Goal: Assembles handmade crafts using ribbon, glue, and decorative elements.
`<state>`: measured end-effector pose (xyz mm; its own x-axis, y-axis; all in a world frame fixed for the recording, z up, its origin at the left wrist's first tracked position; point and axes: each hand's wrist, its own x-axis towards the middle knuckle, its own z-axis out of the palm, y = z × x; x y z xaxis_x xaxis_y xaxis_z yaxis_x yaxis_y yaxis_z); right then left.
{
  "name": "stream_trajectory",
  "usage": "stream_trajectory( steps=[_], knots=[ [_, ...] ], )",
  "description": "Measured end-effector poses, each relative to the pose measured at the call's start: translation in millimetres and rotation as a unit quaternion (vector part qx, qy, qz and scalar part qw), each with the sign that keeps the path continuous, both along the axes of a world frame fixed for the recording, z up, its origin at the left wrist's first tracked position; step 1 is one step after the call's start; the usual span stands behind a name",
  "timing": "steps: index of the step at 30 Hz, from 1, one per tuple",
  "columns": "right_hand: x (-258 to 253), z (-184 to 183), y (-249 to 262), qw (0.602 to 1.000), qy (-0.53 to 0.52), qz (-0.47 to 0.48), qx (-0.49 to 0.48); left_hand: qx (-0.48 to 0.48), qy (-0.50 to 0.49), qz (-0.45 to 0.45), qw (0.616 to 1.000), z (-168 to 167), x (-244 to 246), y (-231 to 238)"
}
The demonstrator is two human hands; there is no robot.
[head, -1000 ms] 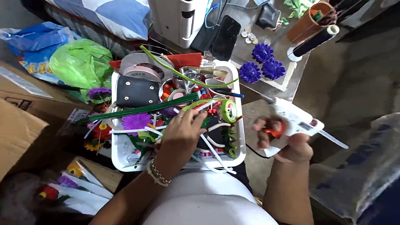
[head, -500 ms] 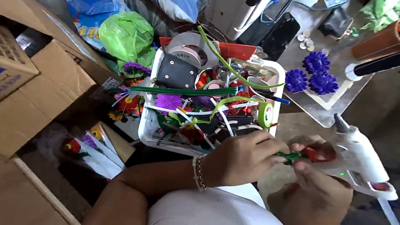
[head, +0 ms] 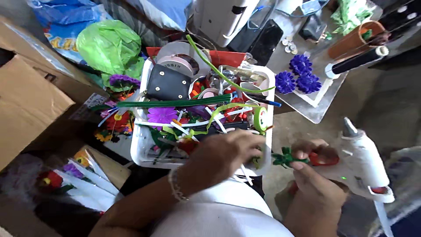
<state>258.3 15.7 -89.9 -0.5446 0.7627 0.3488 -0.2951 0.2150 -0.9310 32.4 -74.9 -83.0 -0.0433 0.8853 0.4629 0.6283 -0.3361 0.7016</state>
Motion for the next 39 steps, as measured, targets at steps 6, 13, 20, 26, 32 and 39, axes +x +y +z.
stream_trajectory(
  steps=[6,13,20,26,32,39],
  knots=[
    [11.2,-1.9,12.8,0.992,0.089,-0.074,-0.049,-0.206,0.191,0.16,0.946,-15.0,-91.7,-13.6],
    [22.9,1.7,16.7,0.983,0.071,-0.156,-0.06,-0.276,0.173,0.09,0.941,-37.7,-88.2,-7.3],
    [35.3,-7.3,17.2,0.976,0.081,-0.185,-0.077,-0.218,0.113,0.168,0.955,-28.8,-101.9,-10.7],
    [44.6,-13.8,21.1,0.979,0.081,-0.167,-0.086,-0.072,-0.026,0.098,0.992,-5.6,-87.2,-3.0],
    [50.6,-17.7,22.1,0.977,0.088,-0.168,-0.098,-0.146,0.099,-0.12,0.977,-2.8,-15.0,36.9],
    [58.5,-24.2,17.1,0.977,0.068,-0.172,-0.106,-0.189,0.327,0.0,0.926,-14.8,-24.8,70.9]
  ],
)
